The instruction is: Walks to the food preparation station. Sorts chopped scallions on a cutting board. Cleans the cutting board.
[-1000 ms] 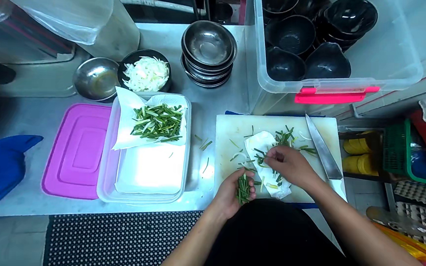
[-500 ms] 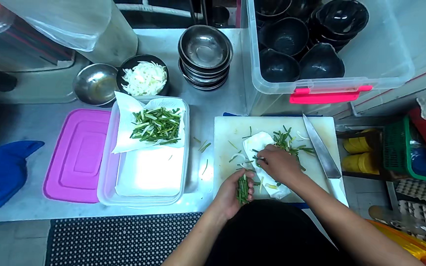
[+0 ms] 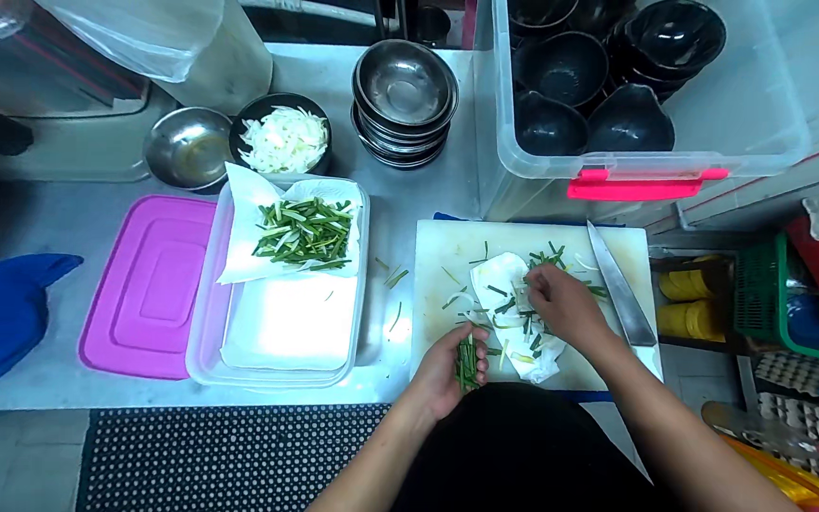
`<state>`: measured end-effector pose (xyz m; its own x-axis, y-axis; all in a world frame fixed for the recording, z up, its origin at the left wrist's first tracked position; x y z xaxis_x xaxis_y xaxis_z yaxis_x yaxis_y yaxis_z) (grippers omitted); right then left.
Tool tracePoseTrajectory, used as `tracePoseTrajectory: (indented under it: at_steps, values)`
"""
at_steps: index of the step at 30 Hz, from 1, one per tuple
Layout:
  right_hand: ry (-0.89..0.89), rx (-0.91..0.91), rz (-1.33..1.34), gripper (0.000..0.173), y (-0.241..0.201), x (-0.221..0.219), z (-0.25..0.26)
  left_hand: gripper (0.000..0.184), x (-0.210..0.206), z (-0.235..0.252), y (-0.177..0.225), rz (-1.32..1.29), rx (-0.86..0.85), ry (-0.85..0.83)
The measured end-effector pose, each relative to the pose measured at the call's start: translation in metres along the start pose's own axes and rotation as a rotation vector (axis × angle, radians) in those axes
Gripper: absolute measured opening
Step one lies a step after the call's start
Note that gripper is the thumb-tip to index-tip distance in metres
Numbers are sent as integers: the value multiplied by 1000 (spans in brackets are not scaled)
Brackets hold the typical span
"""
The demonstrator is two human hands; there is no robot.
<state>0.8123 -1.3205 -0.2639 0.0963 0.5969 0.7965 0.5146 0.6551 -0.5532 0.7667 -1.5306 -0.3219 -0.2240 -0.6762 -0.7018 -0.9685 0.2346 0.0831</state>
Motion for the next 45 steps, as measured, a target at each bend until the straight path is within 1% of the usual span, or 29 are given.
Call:
tracePoseTrajectory:
  at_steps: [2, 5, 8, 10, 18, 21, 24, 26, 27, 29, 30, 32, 34, 35, 36, 37, 39, 41, 42, 45]
  values:
    - [5, 67, -80, 21, -3, -1, 1, 43, 0, 0, 1, 3, -2, 2]
    - [-45, 211, -155, 21, -12, -18, -3, 43, -1, -1, 2, 5, -4, 5]
    - [-66, 290, -242, 19, -16, -32, -6, 42, 0, -1, 2, 8, -12, 4]
    - [-75, 331, -279, 16, -17, -36, -6, 42, 1, -2, 2, 6, -16, 12]
    - [-149, 439, -424, 18, -21, -39, 1, 41, 1, 0, 4, 17, -19, 9]
    - [-57, 474, -387, 17, -23, -32, 1, 42, 0, 0, 5, 22, -20, 18]
    - [16, 438, -262, 15, -26, -20, -2, 42, 2, -1, 5, 21, -30, 14]
    - [24, 342, -121, 13, -22, -14, -5, 42, 3, -2, 5, 18, -36, 7]
    - [16, 264, -17, 13, -19, -12, -7, 42, 2, -2, 5, 25, -37, 10]
    - [-25, 98, 223, 14, -17, -10, -16, 43, 1, -2, 6, 39, -42, 27]
    - [-70, 52, 304, 14, -21, -12, -23, 44, 1, -3, 6, 39, -41, 38]
    - [-225, 61, 373, 16, -40, -23, -40, 46, 0, -5, 7, 25, -32, 65]
    - [-406, 169, 340, 27, -61, -37, -55, 49, -3, -5, 7, 33, -26, 91]
    - [-437, 247, 290, 31, -69, -40, -59, 49, -4, -4, 6, 46, -26, 92]
    - [-420, 308, 245, 32, -74, -40, -60, 48, -4, -3, 6, 50, -22, 88]
    - [-357, 339, 215, 32, -76, -35, -57, 48, -4, -2, 5, 44, -13, 84]
    - [-177, 329, 156, 27, -68, -21, -43, 48, -2, -1, 5, 36, 7, 67]
    - [-70, 278, 33, 23, -52, -14, -19, 46, 0, 0, 4, 29, 10, 44]
    - [-55, 240, -38, 22, -43, -14, -7, 45, 2, 1, 3, 14, 13, 39]
    - [-140, 175, -266, 22, -29, -28, 18, 44, 1, 1, 3, -26, 20, 20]
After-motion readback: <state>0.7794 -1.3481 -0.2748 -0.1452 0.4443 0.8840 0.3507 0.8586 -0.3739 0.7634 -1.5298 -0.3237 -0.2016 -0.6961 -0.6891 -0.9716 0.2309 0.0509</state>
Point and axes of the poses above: each hand's wrist, its own z-axis towards the middle knuckle, its own x-axis out of the back of the hand, y = z × x, the point moved 7 cm from there along z, towards the middle knuckle, and after that the axes turned 8 degrees about x, right-handed, at the moved point
